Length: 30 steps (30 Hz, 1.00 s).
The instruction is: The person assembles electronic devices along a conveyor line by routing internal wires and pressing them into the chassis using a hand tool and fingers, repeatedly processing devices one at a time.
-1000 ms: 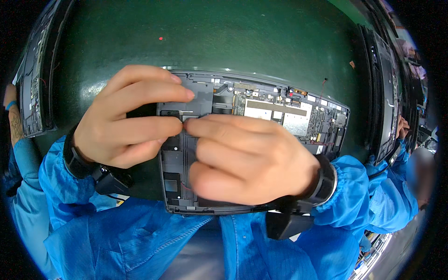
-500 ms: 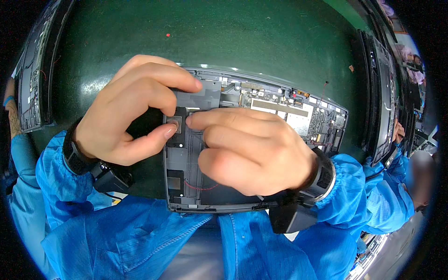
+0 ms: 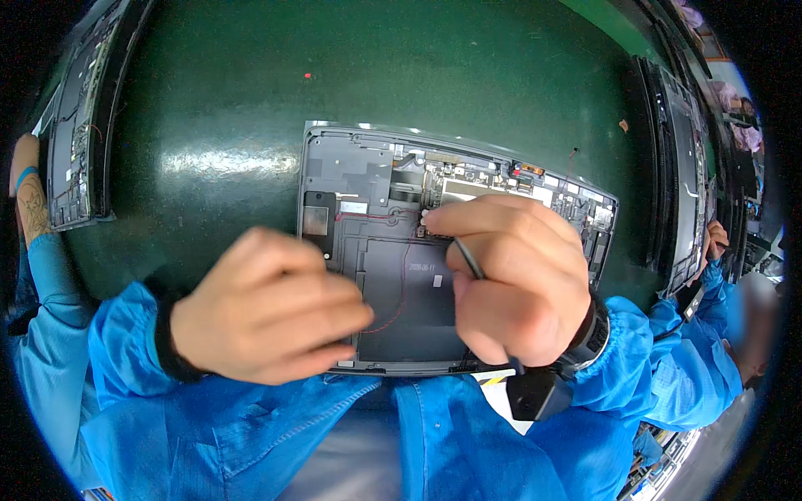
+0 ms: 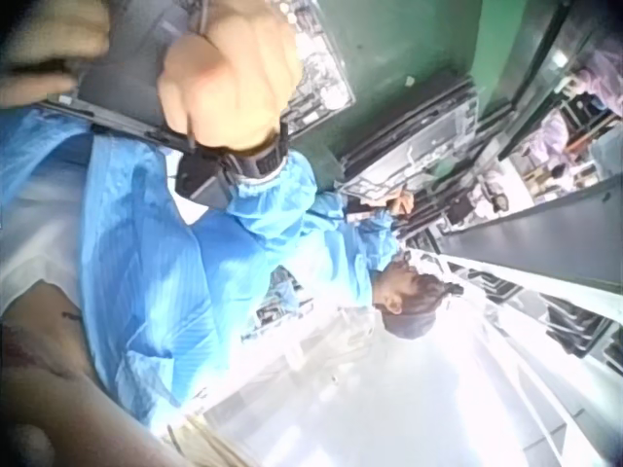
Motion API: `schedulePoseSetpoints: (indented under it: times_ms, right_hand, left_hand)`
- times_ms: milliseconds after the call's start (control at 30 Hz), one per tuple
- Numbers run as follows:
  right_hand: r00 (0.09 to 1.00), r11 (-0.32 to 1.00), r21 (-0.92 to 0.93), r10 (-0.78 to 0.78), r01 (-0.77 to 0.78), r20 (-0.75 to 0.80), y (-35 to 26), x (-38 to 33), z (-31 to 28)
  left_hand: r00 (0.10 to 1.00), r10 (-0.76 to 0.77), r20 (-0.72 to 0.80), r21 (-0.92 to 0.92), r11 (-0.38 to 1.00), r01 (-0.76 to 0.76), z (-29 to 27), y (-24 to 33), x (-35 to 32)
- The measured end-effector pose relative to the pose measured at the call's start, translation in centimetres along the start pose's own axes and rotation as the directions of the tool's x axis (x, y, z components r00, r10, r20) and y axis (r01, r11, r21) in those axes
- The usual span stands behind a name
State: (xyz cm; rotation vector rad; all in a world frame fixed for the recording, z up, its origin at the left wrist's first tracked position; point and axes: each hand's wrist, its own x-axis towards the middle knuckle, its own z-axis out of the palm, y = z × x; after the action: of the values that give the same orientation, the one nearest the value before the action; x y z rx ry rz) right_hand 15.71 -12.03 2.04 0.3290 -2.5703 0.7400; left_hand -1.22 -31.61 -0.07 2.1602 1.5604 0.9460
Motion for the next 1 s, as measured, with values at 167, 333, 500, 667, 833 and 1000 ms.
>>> schedulePoseSetpoints:
  times_ms: [167, 333, 500, 667, 833, 1000]
  right_hand:
    - [0.995, 0.996, -0.005, -0.087, 0.087, 0.057, 0.7, -1.1, 0.7]
    - [0.996, 0.995, 0.051, -0.082, 0.084, -0.040, 1.0, -1.5, 1.8]
    - [0.986, 0.986, 0.074, -0.146, 0.152, -0.079, 1.6, -1.7, 2.3]
    - [0.988, 0.993, 0.006, -0.120, 0.121, -0.096, 1.5, -1.6, 2.6]
    - [0.994, 0.995, -0.025, -0.098, 0.097, -0.043, 1.3, -1.5, 2.5]
    - [0.992, 0.993, -0.042, -0.115, 0.113, -0.049, 1.2, -1.3, 3.1]
  left_hand:
    - [0.998, -0.063, 0.005, 0.071, 0.996, 0.062, 0.8, 2.1, -0.6]
    - [0.981, -0.194, 0.022, 0.033, 0.981, 0.193, 0.2, 2.7, 0.8]
    - [0.950, -0.297, -0.098, -0.087, 0.953, 0.289, 0.4, 1.8, 2.6]
    - [0.917, -0.342, -0.207, 0.076, 0.928, 0.364, 0.4, -0.1, 4.1]
    - [0.925, -0.296, -0.239, 0.163, 0.927, 0.339, 0.4, -0.3, 4.3]
    - [0.939, -0.277, -0.204, 0.094, 0.949, 0.301, 0.3, -0.5, 4.3]
